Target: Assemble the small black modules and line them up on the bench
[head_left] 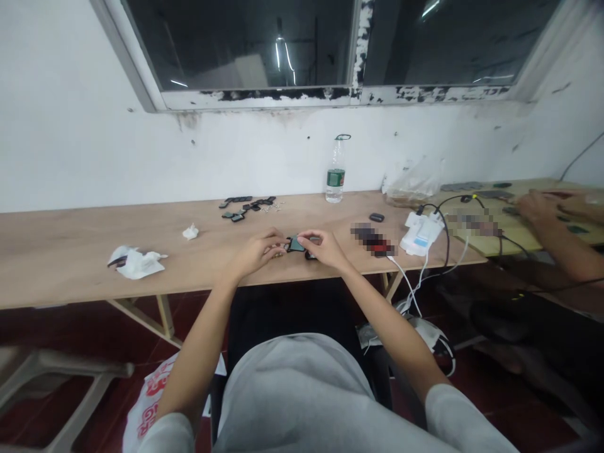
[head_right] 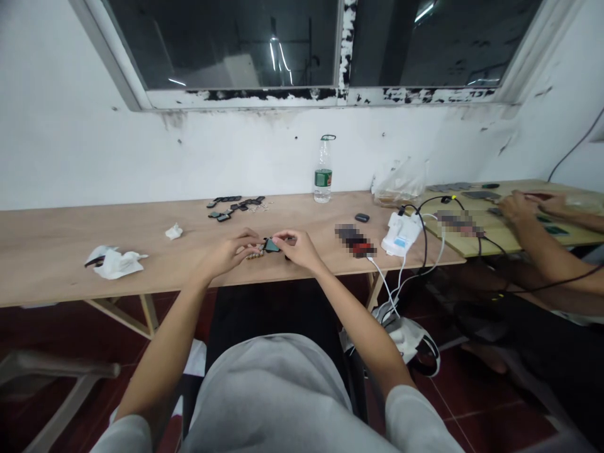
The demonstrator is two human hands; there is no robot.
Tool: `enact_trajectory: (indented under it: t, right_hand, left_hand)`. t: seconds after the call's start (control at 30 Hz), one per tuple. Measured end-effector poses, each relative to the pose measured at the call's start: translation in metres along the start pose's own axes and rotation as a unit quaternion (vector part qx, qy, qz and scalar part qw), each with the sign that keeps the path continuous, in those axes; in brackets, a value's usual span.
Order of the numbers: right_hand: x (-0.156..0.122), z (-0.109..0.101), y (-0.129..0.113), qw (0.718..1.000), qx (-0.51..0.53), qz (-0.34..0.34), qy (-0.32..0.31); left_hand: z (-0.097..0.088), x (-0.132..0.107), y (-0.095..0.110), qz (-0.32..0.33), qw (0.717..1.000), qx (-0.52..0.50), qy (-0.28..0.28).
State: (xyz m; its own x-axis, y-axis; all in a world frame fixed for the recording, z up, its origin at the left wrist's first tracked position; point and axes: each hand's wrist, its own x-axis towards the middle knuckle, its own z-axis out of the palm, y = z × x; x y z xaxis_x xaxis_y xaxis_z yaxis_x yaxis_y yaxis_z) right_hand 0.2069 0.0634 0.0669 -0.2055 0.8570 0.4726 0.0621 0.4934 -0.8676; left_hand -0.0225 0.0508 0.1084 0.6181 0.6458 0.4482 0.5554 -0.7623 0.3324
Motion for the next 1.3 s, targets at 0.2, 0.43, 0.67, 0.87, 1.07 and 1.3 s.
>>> enact_trajectory:
  t: [0.2, 0.43, 0.67, 0.87, 1.07, 1.3]
  right_hand:
    - [0.001, 0.000, 0.003, 1.000, 0.017, 0.004, -0.008]
    - [0.001, 0.001, 0.006, 0.999, 0.021, 0.020, -0.012]
    - [0.001, 0.000, 0.006, 0.999, 0.021, 0.012, -0.031]
    - [-0.001, 0.004, 0.008, 0.996, -0.039, -0.006, -0.084]
    - [0.002, 0.007, 0.024, 0.993, -0.105, -0.005, -0.046]
    - [0.007, -0.001, 0.045, 0.992, -0.120, 0.029, -0.038]
  left_hand:
    - [0.002, 0.001, -0.001, -0.003, 1.000, -0.017, 0.011]
    - [0.004, 0.004, 0.005, -0.031, 0.998, -0.022, 0.046]
    - [0.017, 0.006, -0.003, -0.159, 0.963, -0.210, 0.062]
    - [0.027, 0.006, -0.016, -0.201, 0.933, -0.298, 0.009]
    - [0.038, 0.008, -0.015, -0.113, 0.989, -0.092, 0.010]
    - [0.052, 0.011, -0.020, -0.088, 0.995, 0.033, -0.026]
